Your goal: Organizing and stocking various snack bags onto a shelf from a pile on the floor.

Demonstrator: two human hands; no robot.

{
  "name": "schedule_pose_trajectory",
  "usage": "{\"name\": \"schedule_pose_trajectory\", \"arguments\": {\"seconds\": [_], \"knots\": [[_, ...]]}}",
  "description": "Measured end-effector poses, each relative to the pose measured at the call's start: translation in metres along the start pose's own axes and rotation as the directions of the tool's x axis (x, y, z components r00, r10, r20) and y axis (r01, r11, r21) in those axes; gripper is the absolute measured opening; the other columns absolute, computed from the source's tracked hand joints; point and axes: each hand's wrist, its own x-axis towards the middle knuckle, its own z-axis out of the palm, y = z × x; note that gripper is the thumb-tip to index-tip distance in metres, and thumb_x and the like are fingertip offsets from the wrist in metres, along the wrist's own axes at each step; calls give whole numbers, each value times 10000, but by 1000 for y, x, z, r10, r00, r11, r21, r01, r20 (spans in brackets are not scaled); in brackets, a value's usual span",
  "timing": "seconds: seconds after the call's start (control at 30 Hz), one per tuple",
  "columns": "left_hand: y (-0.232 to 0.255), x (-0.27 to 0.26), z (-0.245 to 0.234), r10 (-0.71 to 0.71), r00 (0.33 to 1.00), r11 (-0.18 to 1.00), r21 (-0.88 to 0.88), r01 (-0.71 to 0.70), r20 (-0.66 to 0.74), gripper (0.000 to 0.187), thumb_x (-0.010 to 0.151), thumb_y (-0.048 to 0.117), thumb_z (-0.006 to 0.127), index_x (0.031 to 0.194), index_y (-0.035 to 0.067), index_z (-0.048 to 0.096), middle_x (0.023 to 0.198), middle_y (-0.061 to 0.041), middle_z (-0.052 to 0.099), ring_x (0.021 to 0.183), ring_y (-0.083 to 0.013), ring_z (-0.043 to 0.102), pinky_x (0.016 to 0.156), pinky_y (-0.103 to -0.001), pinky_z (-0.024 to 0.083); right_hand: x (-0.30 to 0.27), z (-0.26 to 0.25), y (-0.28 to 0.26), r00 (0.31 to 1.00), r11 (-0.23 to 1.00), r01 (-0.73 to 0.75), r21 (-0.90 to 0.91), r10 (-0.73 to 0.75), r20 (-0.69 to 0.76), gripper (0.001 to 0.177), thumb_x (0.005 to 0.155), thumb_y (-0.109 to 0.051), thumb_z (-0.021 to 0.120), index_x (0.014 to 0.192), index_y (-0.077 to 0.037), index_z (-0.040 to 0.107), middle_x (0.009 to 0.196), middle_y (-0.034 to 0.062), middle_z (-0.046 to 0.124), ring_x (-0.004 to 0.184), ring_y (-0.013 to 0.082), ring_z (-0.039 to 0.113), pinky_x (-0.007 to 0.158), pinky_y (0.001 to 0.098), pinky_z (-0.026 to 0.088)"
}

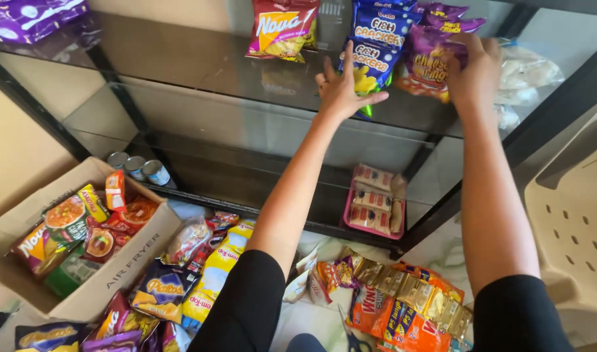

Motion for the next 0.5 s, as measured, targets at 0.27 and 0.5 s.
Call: {"name": "schedule_pose_trajectory", "arguments": {"seconds": [0.27, 0.5], "knots": [[-30, 24, 2, -72, 991, 997, -12, 74, 114, 1498, 562, 892, 753, 1627, 91, 69, 1338, -202, 598, 1245, -417, 574, 1007, -618, 400, -30, 18, -7, 985, 937, 163, -309, -173, -3, 301, 965, -70, 677, 1264, -98, 656, 1337, 157, 513, 1226, 364, 500, 1059, 467, 482], [29, 2, 15, -8, 938, 936, -333, -114, -345, 1259, 669, 702, 849, 1626, 191, 211, 1304, -163, 531, 1185, -344, 580, 962, -527, 488, -35, -5, -57, 985, 968, 167, -186, -158, 65, 801, 815, -218, 900, 1466, 6, 492, 1362, 246, 454, 1207, 437, 471, 986, 497, 475]]}}
